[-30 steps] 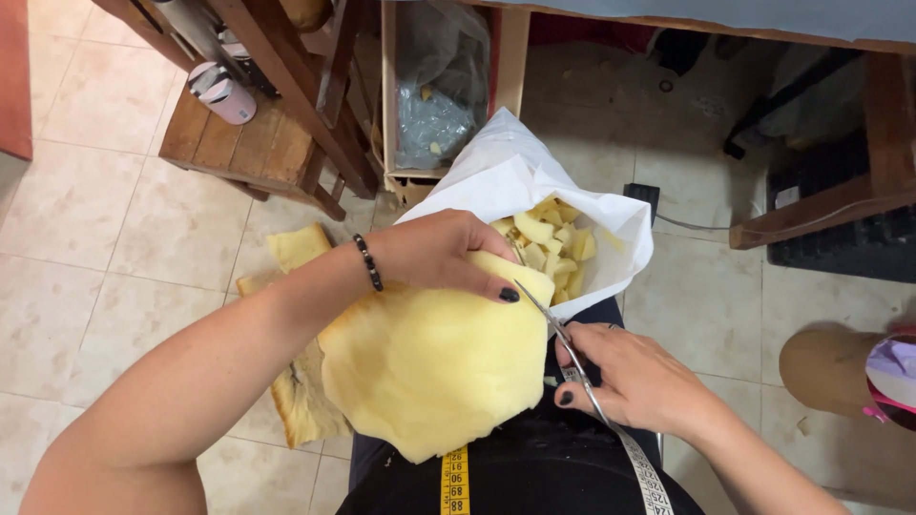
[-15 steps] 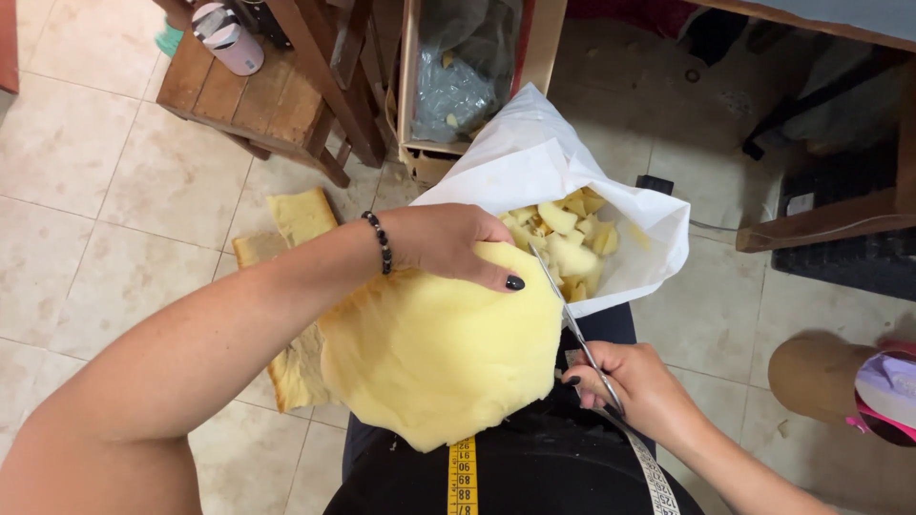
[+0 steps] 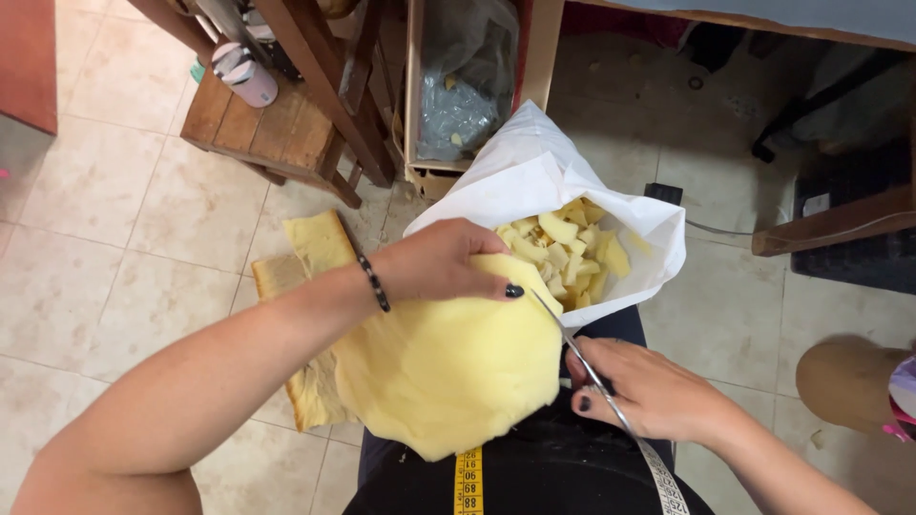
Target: Cutting a large piece of yellow foam into small chunks using scissors and collecting them in a bag.
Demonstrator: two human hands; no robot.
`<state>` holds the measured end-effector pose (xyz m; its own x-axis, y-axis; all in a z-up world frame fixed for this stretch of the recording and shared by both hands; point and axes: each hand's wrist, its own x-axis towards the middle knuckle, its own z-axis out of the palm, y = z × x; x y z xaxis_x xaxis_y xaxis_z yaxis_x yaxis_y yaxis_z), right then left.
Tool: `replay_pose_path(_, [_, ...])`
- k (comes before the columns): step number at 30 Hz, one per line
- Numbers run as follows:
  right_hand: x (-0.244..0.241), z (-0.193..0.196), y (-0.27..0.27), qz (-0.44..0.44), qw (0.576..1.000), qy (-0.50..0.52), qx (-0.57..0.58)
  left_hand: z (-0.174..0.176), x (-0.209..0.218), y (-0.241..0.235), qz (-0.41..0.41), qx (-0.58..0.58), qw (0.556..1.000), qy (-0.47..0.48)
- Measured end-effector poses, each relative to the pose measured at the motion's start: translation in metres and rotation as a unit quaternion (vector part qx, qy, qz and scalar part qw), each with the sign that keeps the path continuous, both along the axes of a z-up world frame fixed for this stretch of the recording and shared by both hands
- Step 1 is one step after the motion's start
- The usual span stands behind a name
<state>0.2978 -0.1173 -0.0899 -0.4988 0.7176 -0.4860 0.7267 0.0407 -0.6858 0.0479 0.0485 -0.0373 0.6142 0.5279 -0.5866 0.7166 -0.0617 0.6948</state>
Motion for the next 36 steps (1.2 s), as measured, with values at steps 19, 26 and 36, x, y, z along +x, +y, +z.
replay_pose_path(19, [-0.013, -0.020, 0.001, -0.137, 0.985, 0.097, -0.044, -0.010, 0.013, -0.006, -0.001, -0.023, 1.000, 0.010])
replay_pose_path(26, [-0.006, -0.021, 0.004, -0.227, 0.972, 0.058, -0.028, 0.008, 0.006, -0.010, -0.024, 0.082, 0.995, -0.042])
replay_pose_path(36, [0.007, 0.003, 0.013, -0.167, 0.977, -0.134, -0.004, 0.007, -0.002, -0.001, -0.242, 0.121, 0.944, -0.188])
